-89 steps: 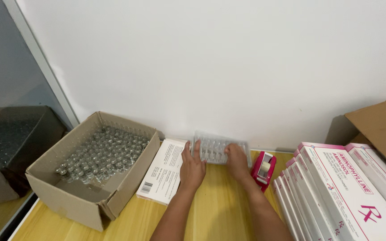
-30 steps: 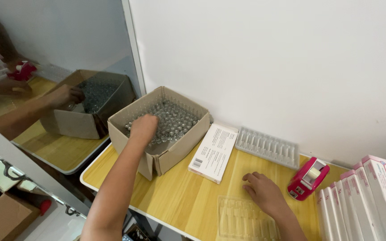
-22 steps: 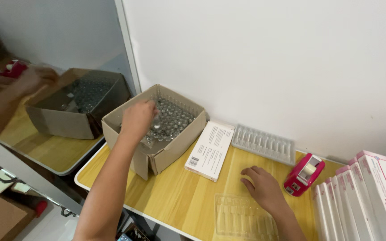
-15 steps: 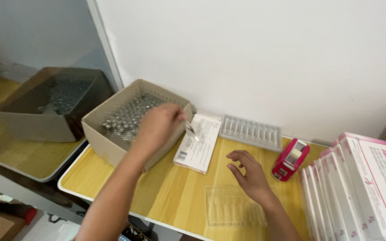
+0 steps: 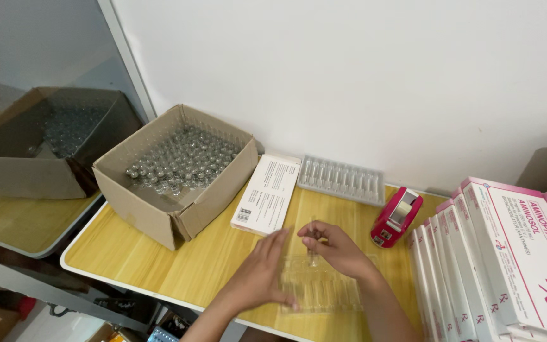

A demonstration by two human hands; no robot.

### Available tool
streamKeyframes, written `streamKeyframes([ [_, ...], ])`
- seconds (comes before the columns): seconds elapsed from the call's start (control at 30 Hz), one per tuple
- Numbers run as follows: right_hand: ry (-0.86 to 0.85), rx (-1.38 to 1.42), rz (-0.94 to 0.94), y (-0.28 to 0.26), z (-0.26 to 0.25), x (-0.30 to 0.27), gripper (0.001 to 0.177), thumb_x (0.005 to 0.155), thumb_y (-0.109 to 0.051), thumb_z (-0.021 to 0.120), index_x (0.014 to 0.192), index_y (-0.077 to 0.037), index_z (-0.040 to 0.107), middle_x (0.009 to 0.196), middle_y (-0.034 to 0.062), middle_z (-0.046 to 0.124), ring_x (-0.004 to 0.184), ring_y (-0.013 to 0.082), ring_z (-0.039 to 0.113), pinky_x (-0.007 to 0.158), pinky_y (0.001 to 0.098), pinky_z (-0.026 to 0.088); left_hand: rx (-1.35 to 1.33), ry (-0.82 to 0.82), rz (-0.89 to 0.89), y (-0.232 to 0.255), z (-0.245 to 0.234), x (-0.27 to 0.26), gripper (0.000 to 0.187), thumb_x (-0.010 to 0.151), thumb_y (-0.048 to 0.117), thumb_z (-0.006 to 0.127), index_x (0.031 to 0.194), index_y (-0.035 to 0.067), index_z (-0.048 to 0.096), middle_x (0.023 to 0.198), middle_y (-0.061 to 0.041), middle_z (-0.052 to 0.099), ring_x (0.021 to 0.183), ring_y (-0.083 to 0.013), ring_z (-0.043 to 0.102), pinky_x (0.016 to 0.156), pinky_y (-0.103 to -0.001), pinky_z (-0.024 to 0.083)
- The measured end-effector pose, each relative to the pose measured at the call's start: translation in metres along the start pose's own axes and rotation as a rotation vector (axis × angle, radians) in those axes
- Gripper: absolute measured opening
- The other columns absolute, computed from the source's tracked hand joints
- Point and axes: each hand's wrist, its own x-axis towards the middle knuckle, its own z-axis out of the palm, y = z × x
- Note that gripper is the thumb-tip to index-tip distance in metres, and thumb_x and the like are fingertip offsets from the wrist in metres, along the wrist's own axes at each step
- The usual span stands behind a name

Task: The person places small glass vials into a clear plastic tray, then inserts the tray into a white cardboard box. They seal the box with tape and place it on a stack of similar boxes. The person repeats this process with another tray of vials.

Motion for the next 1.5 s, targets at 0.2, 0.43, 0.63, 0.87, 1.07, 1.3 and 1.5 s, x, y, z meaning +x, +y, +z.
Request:
streamKeyframes([
  [0.2, -0.158, 0.035, -0.036, -0.008, 0.024, -0.004, 0.034, 0.089, -0.009, 0.076, 0.119, -0.005, 0.061, 0.084, 0.0028, 0.062, 0.077, 0.0105, 0.062, 0.072, 0.0278, 0.055, -0.051, -0.12, -0.033, -0.01, 0.022, -0.018, 0.148, 0.054, 0.047, 0.098, 0.16, -0.004, 0.009, 0.155, -0.025, 0.036, 0.147, -0.0407, 0.031, 0.12, -0.046, 0.031],
  [0.43, -0.032, -0.213, 0.076, -0.019, 0.036, -0.008, 0.046, 0.084, -0.008, 0.079, 0.125, -0.008, 0.058, 0.085, 0.0081, 0.065, 0.074, 0.0134, 0.064, 0.068, 0.03, 0.054, -0.153, 0.021, -0.029, -0.021, 0.033, -0.002, 0.14, 0.06, 0.045, 0.096, 0.157, -0.008, 0.009, 0.156, -0.024, 0.039, 0.146, -0.04, 0.038, 0.118, -0.044, 0.036],
  [0.63, -0.008, -0.278, -0.098, -0.01, 0.039, -0.003, 0.039, 0.092, -0.002, 0.067, 0.13, -0.005, 0.06, 0.107, 0.0077, 0.065, 0.086, 0.0155, 0.07, 0.078, 0.032, 0.059, -0.128, 0.019, -0.09, -0.024, 0.034, 0.0, 0.138, 0.063, 0.044, 0.097, 0.157, -0.006, 0.008, 0.158, -0.029, 0.029, 0.148, -0.0424, 0.032, 0.118, -0.044, 0.034],
  [0.87, 0.017, -0.386, -0.148, -0.009, 0.045, -0.003, 0.038, 0.081, -0.002, 0.079, 0.117, -0.005, 0.065, 0.103, 0.0099, 0.06, 0.086, 0.0216, 0.065, 0.078, 0.0332, 0.057, -0.145, 0.007, -0.121, -0.023, 0.032, -0.003, 0.133, 0.064, 0.045, 0.094, 0.158, 0.0, 0.011, 0.163, -0.024, 0.023, 0.146, -0.0413, 0.038, 0.114, -0.044, 0.042],
  [1.07, 0.041, -0.354, -0.156, -0.011, 0.042, -0.003, 0.033, 0.084, -0.006, 0.076, 0.117, -0.007, 0.067, 0.105, 0.0079, 0.061, 0.083, 0.0177, 0.07, 0.077, 0.0302, 0.06, -0.042, -0.012, -0.096, -0.003, 0.013, -0.008, 0.131, 0.064, 0.047, 0.098, 0.157, 0.006, 0.014, 0.161, -0.024, 0.019, 0.147, -0.0448, 0.03, 0.113, -0.048, 0.036],
  [1.3, 0.298, -0.316, -0.199, -0.018, 0.045, -0.002, 0.041, 0.084, -0.009, 0.076, 0.124, -0.011, 0.064, 0.104, 0.0047, 0.063, 0.078, 0.0148, 0.066, 0.069, 0.0293, 0.057, 0.125, 0.447, -0.025, -0.028, -0.087, -0.008, 0.034, 0.086, 0.027, 0.078, 0.115, 0.01, 0.07, 0.127, -0.01, 0.068, 0.114, -0.0297, 0.068, 0.095, -0.041, 0.055],
  [1.5, 0.344, -0.331, -0.245, -0.015, 0.044, 0.001, 0.042, 0.083, -0.008, 0.076, 0.123, -0.012, 0.064, 0.101, 0.0036, 0.064, 0.075, 0.0129, 0.067, 0.067, 0.0277, 0.057, 0.666, 0.445, -0.34, -0.128, -0.201, 0.031, 0.018, 0.085, 0.008, 0.065, 0.101, 0.01, 0.075, 0.105, -0.014, 0.072, 0.096, -0.036, 0.07, 0.081, -0.048, 0.056],
])
